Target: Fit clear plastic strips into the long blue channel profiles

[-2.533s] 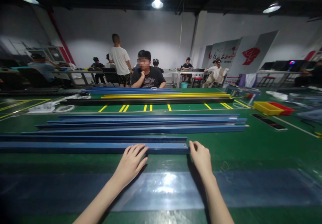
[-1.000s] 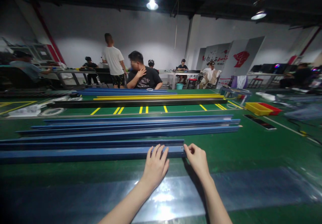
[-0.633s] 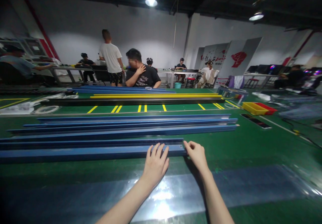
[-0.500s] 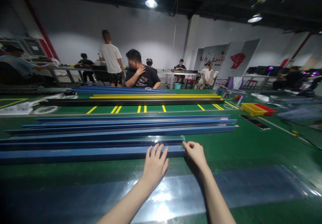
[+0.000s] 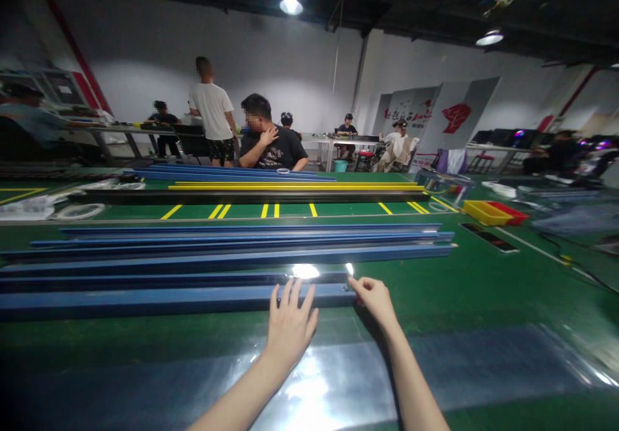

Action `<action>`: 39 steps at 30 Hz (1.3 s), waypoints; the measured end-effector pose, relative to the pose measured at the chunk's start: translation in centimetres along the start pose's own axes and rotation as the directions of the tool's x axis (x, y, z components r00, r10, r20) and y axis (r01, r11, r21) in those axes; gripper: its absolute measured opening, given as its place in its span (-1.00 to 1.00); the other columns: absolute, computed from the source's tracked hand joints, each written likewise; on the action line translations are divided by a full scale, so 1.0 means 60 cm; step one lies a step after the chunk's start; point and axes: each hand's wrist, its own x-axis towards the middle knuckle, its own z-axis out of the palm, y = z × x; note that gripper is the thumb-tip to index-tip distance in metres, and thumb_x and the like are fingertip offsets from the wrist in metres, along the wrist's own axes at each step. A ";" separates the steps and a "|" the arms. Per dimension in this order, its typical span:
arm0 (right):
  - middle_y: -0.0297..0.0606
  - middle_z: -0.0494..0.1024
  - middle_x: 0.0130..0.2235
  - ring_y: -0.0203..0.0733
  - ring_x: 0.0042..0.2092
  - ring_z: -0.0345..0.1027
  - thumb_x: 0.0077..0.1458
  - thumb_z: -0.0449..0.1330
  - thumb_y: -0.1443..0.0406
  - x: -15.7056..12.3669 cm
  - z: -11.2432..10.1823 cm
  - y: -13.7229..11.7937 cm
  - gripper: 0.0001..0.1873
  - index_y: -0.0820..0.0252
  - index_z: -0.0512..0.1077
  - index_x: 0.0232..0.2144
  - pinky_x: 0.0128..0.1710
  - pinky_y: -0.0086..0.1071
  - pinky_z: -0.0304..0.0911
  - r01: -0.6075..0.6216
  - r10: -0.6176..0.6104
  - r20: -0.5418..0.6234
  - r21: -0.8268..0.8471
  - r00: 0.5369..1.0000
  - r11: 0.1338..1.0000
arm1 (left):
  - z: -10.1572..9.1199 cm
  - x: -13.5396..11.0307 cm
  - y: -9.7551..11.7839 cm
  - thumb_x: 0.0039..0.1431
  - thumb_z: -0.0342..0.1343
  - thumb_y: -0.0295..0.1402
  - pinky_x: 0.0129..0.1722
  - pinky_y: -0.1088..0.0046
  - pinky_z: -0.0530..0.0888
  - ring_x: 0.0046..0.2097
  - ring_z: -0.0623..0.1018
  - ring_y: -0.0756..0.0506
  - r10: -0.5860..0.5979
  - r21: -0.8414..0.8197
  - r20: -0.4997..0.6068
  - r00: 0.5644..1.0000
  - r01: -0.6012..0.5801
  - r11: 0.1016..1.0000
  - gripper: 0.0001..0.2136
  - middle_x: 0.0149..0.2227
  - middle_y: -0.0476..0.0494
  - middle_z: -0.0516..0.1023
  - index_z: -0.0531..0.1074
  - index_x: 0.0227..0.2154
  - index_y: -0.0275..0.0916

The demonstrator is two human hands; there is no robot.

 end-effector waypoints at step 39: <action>-0.14 0.54 -0.32 -0.11 -0.28 0.45 -0.17 0.16 0.02 -0.010 0.016 -0.005 -0.61 0.21 0.45 -0.41 -0.25 -0.30 0.34 -0.069 0.121 -0.069 0.510 0.990 0.857 | -0.010 0.006 -0.002 0.11 -0.03 -0.34 -0.09 0.13 0.30 -0.12 0.40 -0.19 -0.017 0.027 0.059 0.998 0.015 1.000 -0.75 -0.17 -0.18 0.46 0.38 -0.15 -0.20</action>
